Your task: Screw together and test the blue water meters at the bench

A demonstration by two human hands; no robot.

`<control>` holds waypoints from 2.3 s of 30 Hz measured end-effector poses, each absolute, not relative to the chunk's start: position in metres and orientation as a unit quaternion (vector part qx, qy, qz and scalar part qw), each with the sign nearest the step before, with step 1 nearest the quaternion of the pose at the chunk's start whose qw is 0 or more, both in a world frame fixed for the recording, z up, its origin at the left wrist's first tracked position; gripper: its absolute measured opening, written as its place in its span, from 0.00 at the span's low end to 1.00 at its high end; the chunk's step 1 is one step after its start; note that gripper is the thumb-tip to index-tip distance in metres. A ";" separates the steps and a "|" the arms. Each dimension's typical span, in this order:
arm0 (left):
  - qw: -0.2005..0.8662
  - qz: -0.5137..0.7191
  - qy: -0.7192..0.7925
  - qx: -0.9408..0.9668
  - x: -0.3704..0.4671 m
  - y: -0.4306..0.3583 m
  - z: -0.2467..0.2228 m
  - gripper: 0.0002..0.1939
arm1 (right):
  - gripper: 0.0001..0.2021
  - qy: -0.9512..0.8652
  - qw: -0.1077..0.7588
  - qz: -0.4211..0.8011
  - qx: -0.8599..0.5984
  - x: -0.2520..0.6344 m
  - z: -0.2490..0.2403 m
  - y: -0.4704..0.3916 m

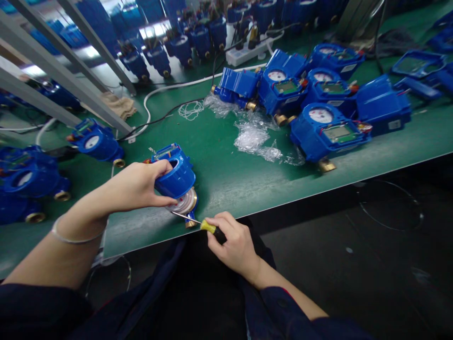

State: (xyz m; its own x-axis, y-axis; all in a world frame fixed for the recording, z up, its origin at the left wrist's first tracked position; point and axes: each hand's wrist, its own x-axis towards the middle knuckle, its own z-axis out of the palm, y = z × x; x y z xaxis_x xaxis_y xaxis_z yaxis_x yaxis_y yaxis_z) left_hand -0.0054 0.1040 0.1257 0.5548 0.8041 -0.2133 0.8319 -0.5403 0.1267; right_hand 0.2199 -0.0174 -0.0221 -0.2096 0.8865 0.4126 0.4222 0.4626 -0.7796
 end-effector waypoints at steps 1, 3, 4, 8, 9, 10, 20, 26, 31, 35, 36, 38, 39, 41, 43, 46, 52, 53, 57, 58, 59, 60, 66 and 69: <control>0.104 -0.068 0.469 0.875 -0.005 0.104 0.126 0.21 | 0.13 -0.737 0.446 0.252 -0.442 0.219 -0.021 -0.017; 0.101 -0.072 0.471 0.873 -0.005 0.104 0.127 0.20 | 0.13 -0.746 0.451 0.230 -0.432 0.221 -0.019 -0.018; 0.101 -0.071 0.471 0.873 -0.005 0.104 0.127 0.20 | 0.13 -0.751 0.451 0.218 -0.431 0.224 -0.018 -0.018; 0.105 -0.060 0.464 0.878 -0.006 0.104 0.125 0.21 | 0.13 -0.751 0.441 0.186 -0.455 0.236 -0.020 -0.020; 0.104 -0.060 0.463 0.878 -0.006 0.104 0.125 0.21 | 0.13 -0.745 0.443 0.184 -0.463 0.237 -0.022 -0.021; 0.103 -0.061 0.462 0.879 -0.006 0.105 0.124 0.21 | 0.13 -0.741 0.446 0.183 -0.468 0.237 -0.023 -0.021; 0.110 -0.063 0.467 0.875 -0.006 0.104 0.125 0.20 | 0.12 -0.747 0.459 0.183 -0.444 0.232 -0.018 -0.014; 0.116 -0.064 0.470 0.873 -0.005 0.104 0.126 0.20 | 0.12 -0.735 0.487 0.211 -0.421 0.240 -0.015 -0.016; 0.117 -0.059 0.464 0.876 -0.007 0.104 0.124 0.21 | 0.12 -0.739 0.463 0.226 -0.434 0.241 -0.023 -0.015; 0.117 -0.068 0.464 0.876 -0.005 0.106 0.125 0.21 | 0.13 -0.766 0.441 0.211 -0.418 0.233 -0.012 -0.009; 0.122 -0.068 0.460 0.877 -0.004 0.107 0.127 0.21 | 0.13 -0.773 0.431 0.197 -0.421 0.231 -0.006 -0.007; 0.136 -0.063 0.452 0.879 -0.003 0.108 0.129 0.20 | 0.13 -0.789 0.405 0.160 -0.434 0.229 0.008 0.000; 0.144 -0.060 0.448 0.880 -0.003 0.109 0.131 0.20 | 0.13 -0.797 0.388 0.137 -0.442 0.229 0.016 0.004; 0.160 -0.055 0.445 0.880 -0.003 0.109 0.133 0.18 | 0.13 -0.812 0.356 0.087 -0.454 0.231 0.030 0.011; 0.173 -0.050 0.446 0.877 -0.004 0.110 0.134 0.17 | 0.13 -0.823 0.340 0.051 -0.452 0.237 0.042 0.017; 0.198 -0.045 0.449 0.871 -0.006 0.111 0.133 0.16 | 0.12 -0.841 0.329 0.073 -0.423 0.248 0.051 0.018; 0.213 -0.051 0.449 0.867 -0.006 0.111 0.135 0.17 | 0.11 -0.850 0.315 0.107 -0.408 0.257 0.058 0.006; 0.212 -0.052 0.449 0.866 -0.005 0.111 0.136 0.16 | 0.11 -0.848 0.322 0.108 -0.408 0.257 0.059 0.005; 0.214 -0.054 0.450 0.865 -0.005 0.111 0.137 0.16 | 0.12 -0.853 0.318 0.101 -0.402 0.262 0.060 0.003; 0.215 -0.053 0.449 0.866 -0.005 0.111 0.137 0.16 | 0.12 -0.858 0.305 0.099 -0.400 0.263 0.058 0.002; 0.216 -0.052 0.449 0.866 -0.006 0.111 0.136 0.17 | 0.11 -0.864 0.292 0.096 -0.399 0.263 0.055 0.002; 0.215 -0.051 0.448 0.866 -0.006 0.111 0.136 0.17 | 0.11 -0.868 0.281 0.093 -0.400 0.263 0.052 0.002; 0.205 -0.046 0.452 0.867 -0.004 0.112 0.134 0.17 | 0.12 -0.859 0.320 0.071 -0.394 0.250 0.049 0.012; 0.209 -0.047 0.453 0.865 -0.004 0.112 0.134 0.17 | 0.14 -0.842 0.371 0.050 -0.389 0.253 0.059 0.015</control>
State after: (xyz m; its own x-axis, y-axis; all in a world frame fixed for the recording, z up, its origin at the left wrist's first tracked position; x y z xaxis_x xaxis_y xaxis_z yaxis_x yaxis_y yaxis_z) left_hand -0.0041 0.1118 0.1340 0.5852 0.7645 -0.2703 0.8036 -0.5023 0.3192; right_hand 0.2527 0.0149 0.0590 -0.4230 0.6919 0.5851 0.6176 0.6927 -0.3725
